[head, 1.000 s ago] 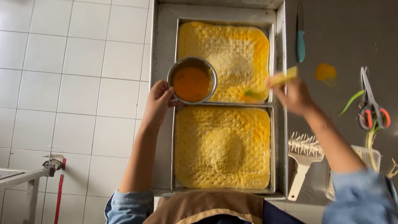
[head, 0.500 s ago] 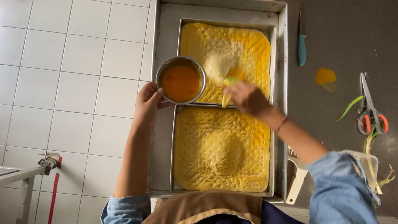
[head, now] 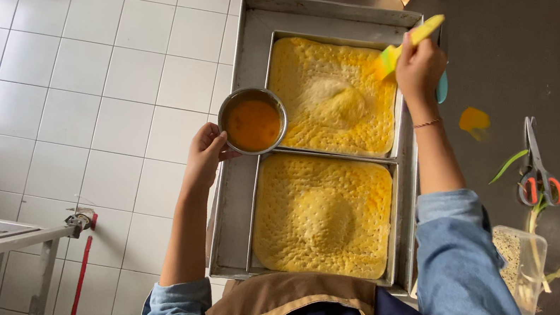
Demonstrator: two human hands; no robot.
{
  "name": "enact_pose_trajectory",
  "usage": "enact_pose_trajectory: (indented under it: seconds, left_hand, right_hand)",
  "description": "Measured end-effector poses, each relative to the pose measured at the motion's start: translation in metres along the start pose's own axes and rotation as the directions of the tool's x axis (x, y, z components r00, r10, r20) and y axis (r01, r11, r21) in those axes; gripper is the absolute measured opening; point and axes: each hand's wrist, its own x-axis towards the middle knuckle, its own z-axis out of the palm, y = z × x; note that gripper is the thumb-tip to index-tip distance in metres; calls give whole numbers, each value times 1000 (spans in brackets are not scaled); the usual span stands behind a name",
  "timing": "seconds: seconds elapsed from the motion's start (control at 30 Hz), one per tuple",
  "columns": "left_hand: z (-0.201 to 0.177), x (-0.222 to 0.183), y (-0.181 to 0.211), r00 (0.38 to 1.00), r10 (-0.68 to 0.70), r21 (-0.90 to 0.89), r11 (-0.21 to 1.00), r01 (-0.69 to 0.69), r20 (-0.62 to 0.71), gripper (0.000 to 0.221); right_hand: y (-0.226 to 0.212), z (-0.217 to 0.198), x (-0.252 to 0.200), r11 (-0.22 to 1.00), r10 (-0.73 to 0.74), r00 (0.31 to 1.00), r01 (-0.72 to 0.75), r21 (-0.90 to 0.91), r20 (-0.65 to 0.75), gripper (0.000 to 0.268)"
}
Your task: The person uses a roller tool to create patterns on dough in two square pans, applies an egg wash with a brush, and sprinkles seeds by hand over the surface.
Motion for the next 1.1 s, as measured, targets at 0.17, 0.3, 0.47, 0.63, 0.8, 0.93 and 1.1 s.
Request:
enact_pose_trajectory:
  seconds: [0.17, 0.3, 0.47, 0.63, 0.8, 0.93, 1.1]
  left_hand:
    - [-3, 6, -8, 1000, 21, 12, 1000, -21, -5, 12]
    - [-2, 5, -4, 1000, -10, 4, 1000, 10, -4, 14]
    - [4, 4, 1, 1000, -25, 45, 999, 26, -13, 13]
    - [15, 7, 0, 999, -28, 1, 1000, 27, 47, 14]
    - [20, 14, -2, 998, -34, 26, 999, 32, 59, 13]
    - [14, 14, -1, 998, -38, 10, 999, 37, 57, 13]
    - [-2, 12, -10, 998, 4, -7, 1000, -3, 57, 13]
  right_hand:
    - [-82, 89, 2, 986, -117, 989, 127, -111, 94, 28]
    - [-138, 119, 0, 988, -56, 995, 67, 140, -86, 24]
    - [-88, 108, -21, 606, 542, 834, -474, 639, 105, 22]
    - [-10, 11, -40, 810, 472, 881, -445, 383, 27, 15]
    - [-61, 24, -25, 956, 266, 909, -206, -210, 320, 34]
    - [-133, 83, -18, 1000, -10, 986, 13, -14, 169, 22]
    - [-133, 95, -26, 933, 184, 983, -177, 313, 7, 27]
